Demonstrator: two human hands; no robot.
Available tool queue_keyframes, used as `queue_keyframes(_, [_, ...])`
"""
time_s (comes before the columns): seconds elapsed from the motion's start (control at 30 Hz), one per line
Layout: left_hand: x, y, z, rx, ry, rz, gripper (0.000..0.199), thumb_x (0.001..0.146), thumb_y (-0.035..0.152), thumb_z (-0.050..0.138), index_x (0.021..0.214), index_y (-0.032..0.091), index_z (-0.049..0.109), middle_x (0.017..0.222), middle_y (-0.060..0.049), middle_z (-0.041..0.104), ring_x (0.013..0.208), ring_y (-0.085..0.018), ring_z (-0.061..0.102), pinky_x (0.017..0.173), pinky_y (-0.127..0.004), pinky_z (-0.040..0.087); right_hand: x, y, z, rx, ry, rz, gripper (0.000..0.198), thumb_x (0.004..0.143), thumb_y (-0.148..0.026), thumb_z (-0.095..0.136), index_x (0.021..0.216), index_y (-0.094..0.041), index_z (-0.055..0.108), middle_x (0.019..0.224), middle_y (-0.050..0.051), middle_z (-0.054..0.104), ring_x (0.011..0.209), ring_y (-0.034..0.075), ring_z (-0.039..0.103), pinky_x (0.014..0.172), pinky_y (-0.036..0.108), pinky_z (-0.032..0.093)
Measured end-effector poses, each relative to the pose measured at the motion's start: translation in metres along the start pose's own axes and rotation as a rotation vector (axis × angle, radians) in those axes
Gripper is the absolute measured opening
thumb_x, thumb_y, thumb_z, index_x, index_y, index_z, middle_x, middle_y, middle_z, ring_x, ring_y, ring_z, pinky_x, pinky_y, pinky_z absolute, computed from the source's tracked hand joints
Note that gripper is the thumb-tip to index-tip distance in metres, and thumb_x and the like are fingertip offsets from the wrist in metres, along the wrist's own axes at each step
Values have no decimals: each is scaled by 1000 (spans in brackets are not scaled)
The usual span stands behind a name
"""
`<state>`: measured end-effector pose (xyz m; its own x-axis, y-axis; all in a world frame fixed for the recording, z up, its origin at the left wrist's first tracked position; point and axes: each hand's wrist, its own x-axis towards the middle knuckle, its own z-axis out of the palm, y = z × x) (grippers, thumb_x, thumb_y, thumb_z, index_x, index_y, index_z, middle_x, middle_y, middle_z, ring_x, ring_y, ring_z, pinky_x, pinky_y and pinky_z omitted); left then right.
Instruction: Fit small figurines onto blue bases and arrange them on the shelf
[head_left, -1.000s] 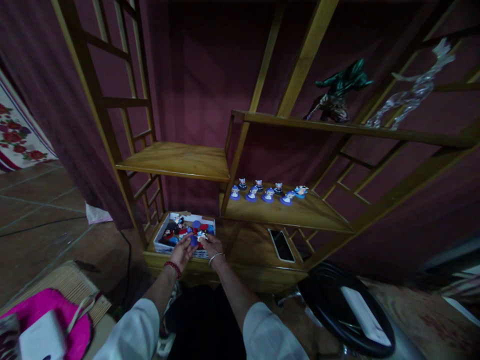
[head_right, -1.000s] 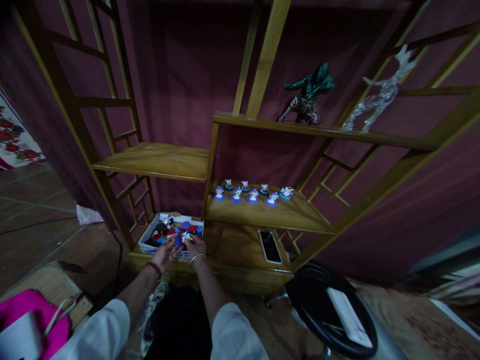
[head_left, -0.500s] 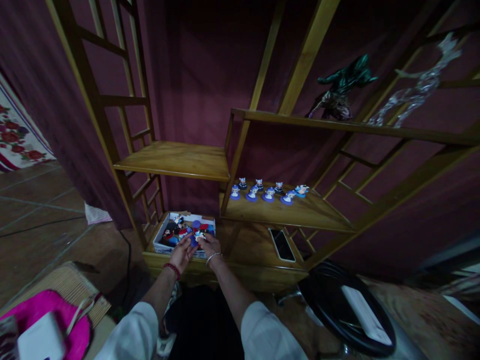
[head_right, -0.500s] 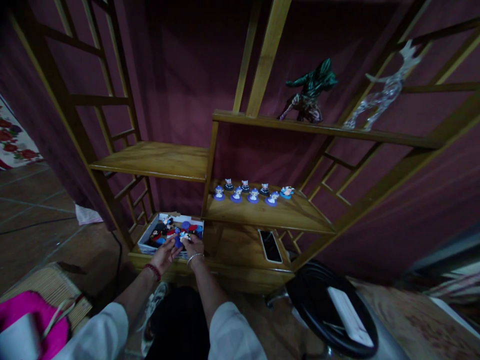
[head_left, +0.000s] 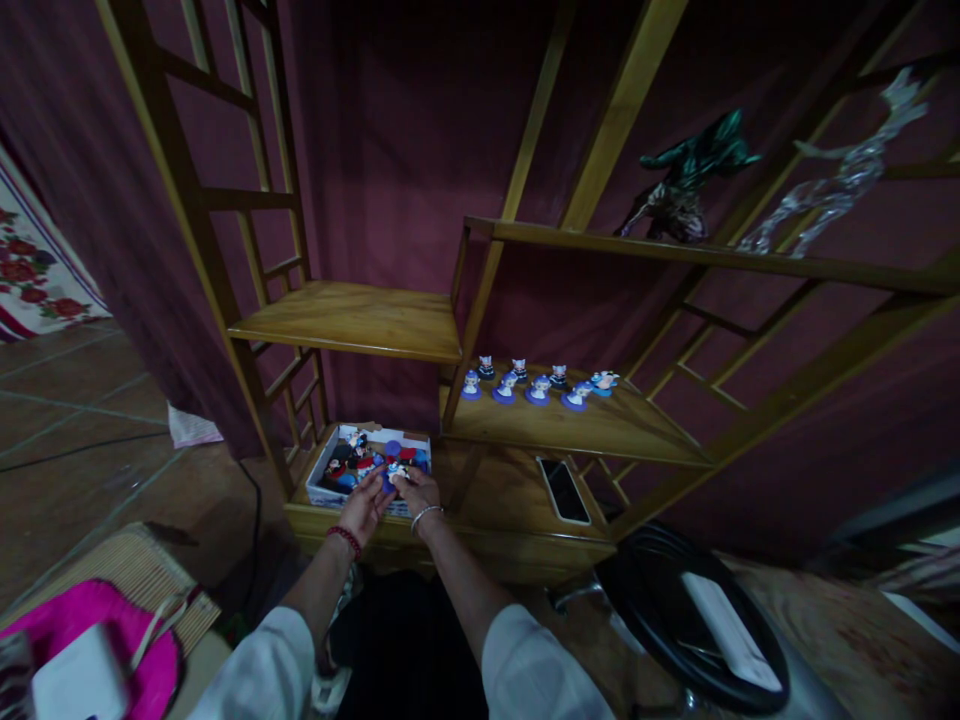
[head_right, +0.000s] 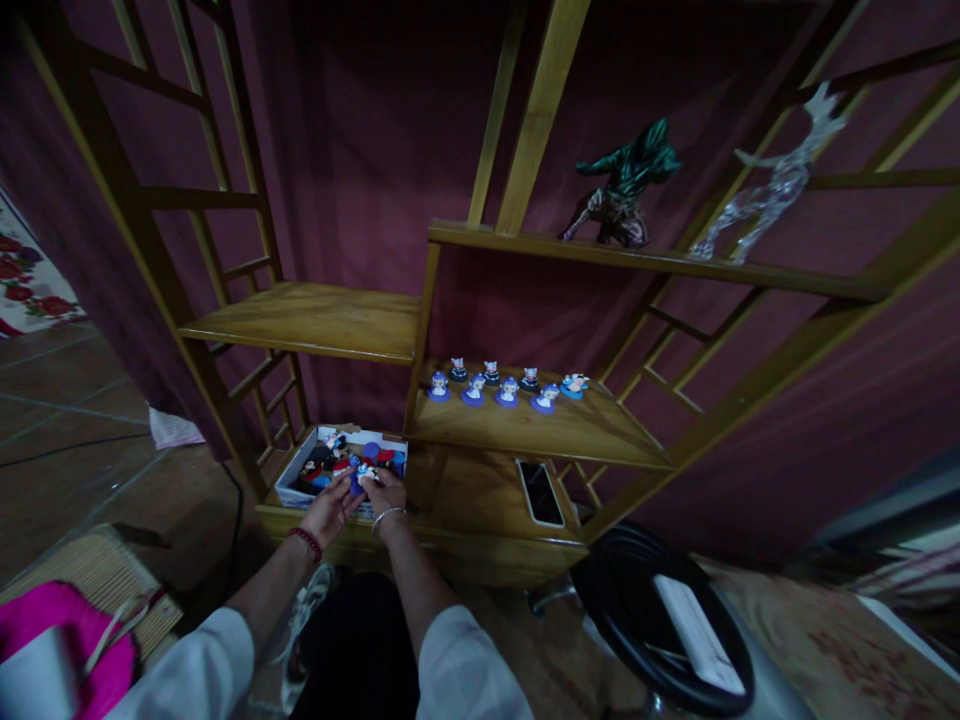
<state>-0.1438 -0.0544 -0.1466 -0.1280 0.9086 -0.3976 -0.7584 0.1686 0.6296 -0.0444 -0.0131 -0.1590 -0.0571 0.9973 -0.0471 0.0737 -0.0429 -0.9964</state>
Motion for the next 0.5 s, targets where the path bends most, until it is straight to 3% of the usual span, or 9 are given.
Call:
queue_keyframes(0.27, [-5,5,9,3,-13,-11,18,77,13,50,93,19,57,81,-2,64,67,-9,61,72,-27,51,-12,-24,-5,64,-7,9,28,57,-32,59,78,-15,66,66,0,64,60,14,56,54,23,44])
queue_keyframes(0.5, [-17,1,18,-54,33,-10,8,76,17,53,83,18,57,70,1,62,58,-7,59,61,-22,52,-21,-27,-10,25,2,-39,28,61,-36,58,79,-16,64,65,-1,63,60,13,54,55,22,43])
